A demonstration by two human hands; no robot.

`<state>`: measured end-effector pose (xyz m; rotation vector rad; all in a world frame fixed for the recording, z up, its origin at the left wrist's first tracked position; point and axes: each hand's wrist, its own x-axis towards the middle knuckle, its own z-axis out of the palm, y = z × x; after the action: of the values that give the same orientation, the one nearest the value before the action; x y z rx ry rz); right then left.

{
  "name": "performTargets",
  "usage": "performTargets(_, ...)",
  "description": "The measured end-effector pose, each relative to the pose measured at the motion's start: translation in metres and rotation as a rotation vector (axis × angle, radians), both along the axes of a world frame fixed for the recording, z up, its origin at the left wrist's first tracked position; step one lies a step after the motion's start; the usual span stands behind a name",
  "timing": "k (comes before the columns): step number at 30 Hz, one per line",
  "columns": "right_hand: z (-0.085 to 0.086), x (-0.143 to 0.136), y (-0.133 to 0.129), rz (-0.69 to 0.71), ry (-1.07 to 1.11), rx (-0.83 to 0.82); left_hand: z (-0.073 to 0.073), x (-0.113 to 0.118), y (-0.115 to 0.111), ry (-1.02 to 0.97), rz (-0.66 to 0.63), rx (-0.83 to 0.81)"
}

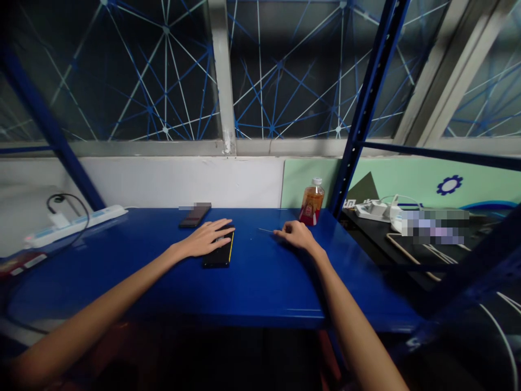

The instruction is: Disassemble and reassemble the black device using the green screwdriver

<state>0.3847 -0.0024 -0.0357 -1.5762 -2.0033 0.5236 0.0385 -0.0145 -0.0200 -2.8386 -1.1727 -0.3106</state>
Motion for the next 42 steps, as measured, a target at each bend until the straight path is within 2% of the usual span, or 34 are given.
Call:
performTargets(3,0.002,-0.001,-0.002,0.001,0.001,0.008,-0.006,0.006,0.004,-0.026,0.06,-0.1)
performTargets(7,0.003,-0.003,-0.003,0.022,-0.009,0.021,-0.004,0.011,0.003,0.014,0.18,-0.012)
performTargets(12,0.002,-0.003,-0.003,0.03,-0.009,0.018,0.005,0.005,-0.001,0.108,0.271,0.027)
performTargets(19,0.003,-0.004,-0.005,0.068,0.038,0.0,0.0,-0.007,-0.006,0.105,0.383,0.155)
performTargets(25,0.001,-0.01,-0.007,0.161,0.119,-0.058,-0.001,0.002,0.006,0.065,0.401,0.269)
performTargets(29,0.0,-0.02,-0.009,0.166,0.097,-0.031,-0.001,0.004,0.016,0.087,0.44,0.098)
performTargets(32,0.0,-0.027,-0.011,0.198,0.072,-0.008,-0.005,-0.002,0.026,0.057,0.392,-0.125)
performTargets(34,0.0,-0.031,-0.013,0.21,0.056,-0.004,-0.008,-0.006,0.035,0.078,0.383,-0.213)
performTargets(38,0.001,-0.034,-0.017,0.21,0.033,-0.002,-0.011,-0.007,0.049,0.123,0.381,-0.246)
performTargets(42,0.002,-0.037,-0.019,0.17,-0.03,0.025,-0.011,-0.005,0.052,0.135,0.361,-0.247)
